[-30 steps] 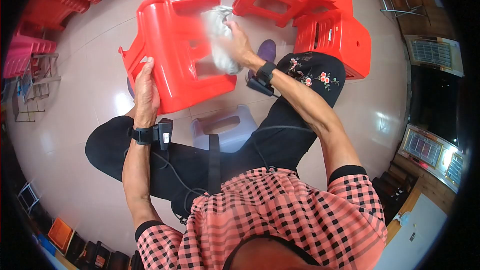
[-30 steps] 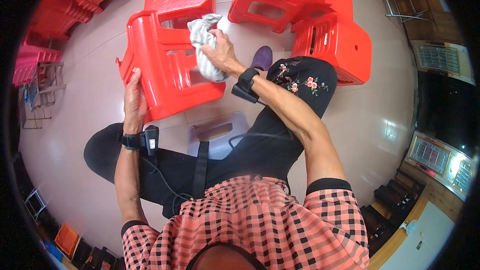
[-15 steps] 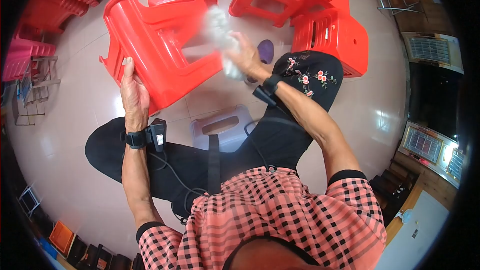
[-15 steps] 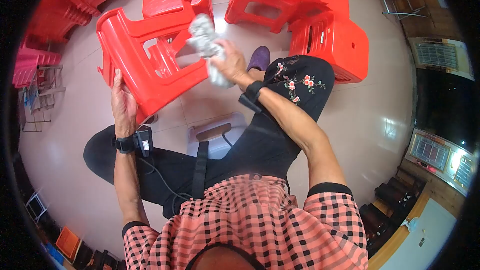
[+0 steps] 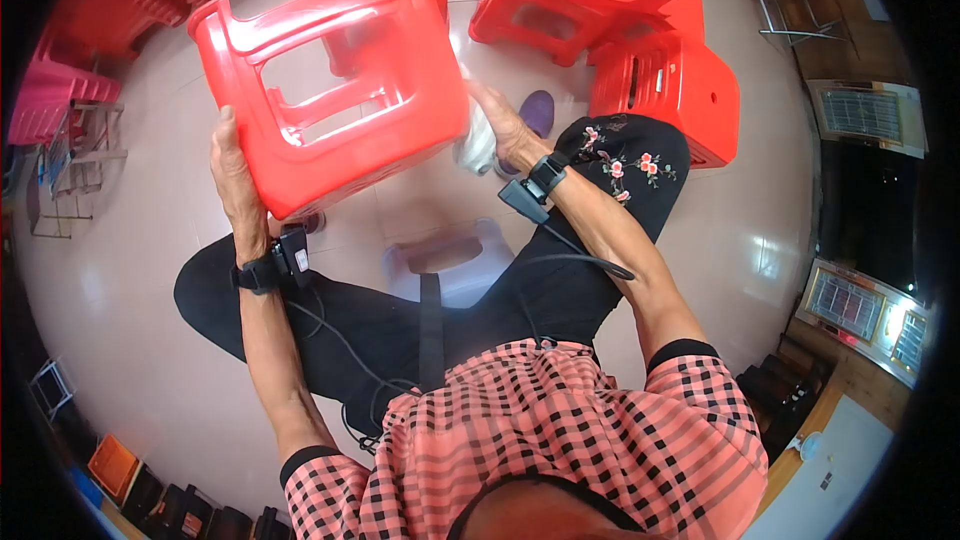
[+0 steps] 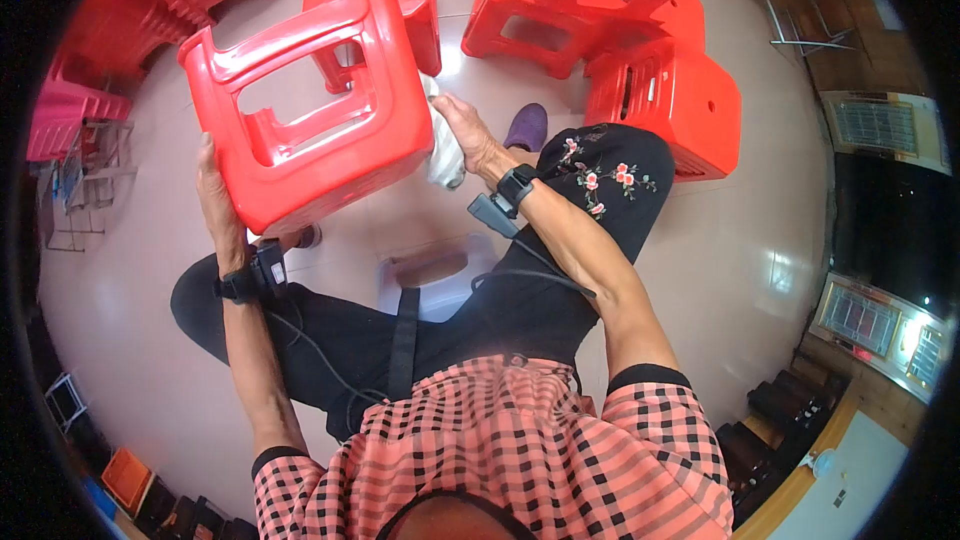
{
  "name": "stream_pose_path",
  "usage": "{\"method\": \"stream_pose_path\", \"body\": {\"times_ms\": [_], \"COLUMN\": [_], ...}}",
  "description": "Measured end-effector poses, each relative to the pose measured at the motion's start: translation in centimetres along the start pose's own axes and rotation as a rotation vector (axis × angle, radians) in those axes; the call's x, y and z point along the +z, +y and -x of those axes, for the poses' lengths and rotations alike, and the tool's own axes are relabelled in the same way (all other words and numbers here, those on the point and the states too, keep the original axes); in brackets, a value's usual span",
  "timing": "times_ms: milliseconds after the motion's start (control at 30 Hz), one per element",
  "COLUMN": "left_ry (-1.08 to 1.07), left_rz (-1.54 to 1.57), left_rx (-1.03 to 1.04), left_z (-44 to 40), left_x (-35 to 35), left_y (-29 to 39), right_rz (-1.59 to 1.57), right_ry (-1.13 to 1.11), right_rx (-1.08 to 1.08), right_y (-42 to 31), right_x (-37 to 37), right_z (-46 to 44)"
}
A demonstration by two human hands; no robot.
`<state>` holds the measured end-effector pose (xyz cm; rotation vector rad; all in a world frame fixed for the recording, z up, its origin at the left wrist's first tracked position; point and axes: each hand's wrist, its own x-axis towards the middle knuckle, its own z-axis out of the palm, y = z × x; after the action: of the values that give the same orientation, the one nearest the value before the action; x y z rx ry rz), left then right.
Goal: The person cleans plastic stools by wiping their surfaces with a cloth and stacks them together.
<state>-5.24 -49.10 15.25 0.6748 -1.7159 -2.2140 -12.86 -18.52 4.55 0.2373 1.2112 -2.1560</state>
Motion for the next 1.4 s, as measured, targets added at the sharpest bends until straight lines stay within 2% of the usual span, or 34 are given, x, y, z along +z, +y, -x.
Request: {"method": "stream_pose_path", "body": {"times_ms": [33,100,133,233,267,333,367,400,433,467,567,700,767,833,933,1033,1100,1233,1267,1367,1400], "left_ry": [0.098,0.093,0.091,-0.038,-0.1,-0.117,-0.124,-0.027,-0.047,-0.066,-0.119,-0.191,-0.214,-0.22,-0.195,-0.198,-0.211,-0.239,-0.241,-0.234,-0.234], "left_rz": [-0.233,-0.58,-0.751,-0.583,-0.441,-0.385,-0.356,-0.36,-0.353,-0.348,-0.339,-0.262,-0.247,-0.21,-0.118,-0.022,0.032,-0.08,-0.084,-0.088,-0.089], "left_rx": [0.095,0.063,0.041,-0.085,-0.189,-0.216,-0.23,-0.255,-0.268,-0.282,-0.299,-0.261,-0.258,-0.27,-0.285,-0.257,-0.227,-0.219,-0.218,-0.211,-0.214], "left_z": [-0.5,-0.9,-1.0,-0.9,-0.8,-1.1,-1.2,-0.7,-1.1,-1.9,-2.4,-1.9,-1.7,-1.2,-0.4,-1.1,-1.8,-2.0,-2.0,-1.8,-1.9], "left_x": [-0.5,-0.9,-1.0,-1.8,-2.0,-2.4,-2.6,-2.0,-2.5,-3.6,-4.3,-3.7,-3.3,-2.4,-1.6,-1.5,-2.2,-1.9,-1.7,-1.9,-2.1], "left_y": [-0.3,-0.5,-0.9,-3.0,-3.1,-4.5,-5.1,-5.2,-5.9,-7.0,-7.7,-7.7,-7.5,-6.9,-5.8,-7.8,-8.2,-8.5,-8.6,-8.6,-8.6], "right_rz": [0.058,0.177,0.242,0.546,0.609,0.733,0.764,0.795,0.824,0.846,1.086,1.371,1.386,1.411,1.323,1.374,1.297,1.221,1.127,0.982,0.78], "right_ry": [-0.016,-0.042,0.03,0.056,0.076,0.125,0.203,0.279,0.356,0.336,-0.034,-0.266,-0.194,-0.013,0.217,0.522,0.67,0.543,0.562,0.425,0.423], "right_rx": [-0.07,-0.22,-0.286,-0.435,-0.452,-0.492,-0.578,-0.665,-0.751,-0.856,-1.136,-1.192,-1.308,-1.439,-1.363,-1.146,-0.944,-0.724,-0.443,-0.394,-0.408], "right_y": [-0.2,-0.8,-0.4,-1.5,-1.9,-2.8,-2.6,-2.3,-2.2,-2.3,-4.3,-8.1,-10.6,-13.5,-16.4,-15.1,-13.9,-13.4,-13.6,-10.5,-9.3], "right_x": [0.5,1.2,0.9,1.4,1.9,3.1,3.5,4.1,4.7,5.4,7.5,9.5,10.1,9.5,8.5,1.4,-3.5,-6.5,-7.1,-12.4,-11.8], "right_z": [0.1,0.1,-0.4,0.3,0.7,2.1,2.5,2.7,3.1,3.8,5.4,4.0,0.9,-3.3,-4.5,-7.1,-8.3,-6.9,-6.4,-8.7,-7.9]}}
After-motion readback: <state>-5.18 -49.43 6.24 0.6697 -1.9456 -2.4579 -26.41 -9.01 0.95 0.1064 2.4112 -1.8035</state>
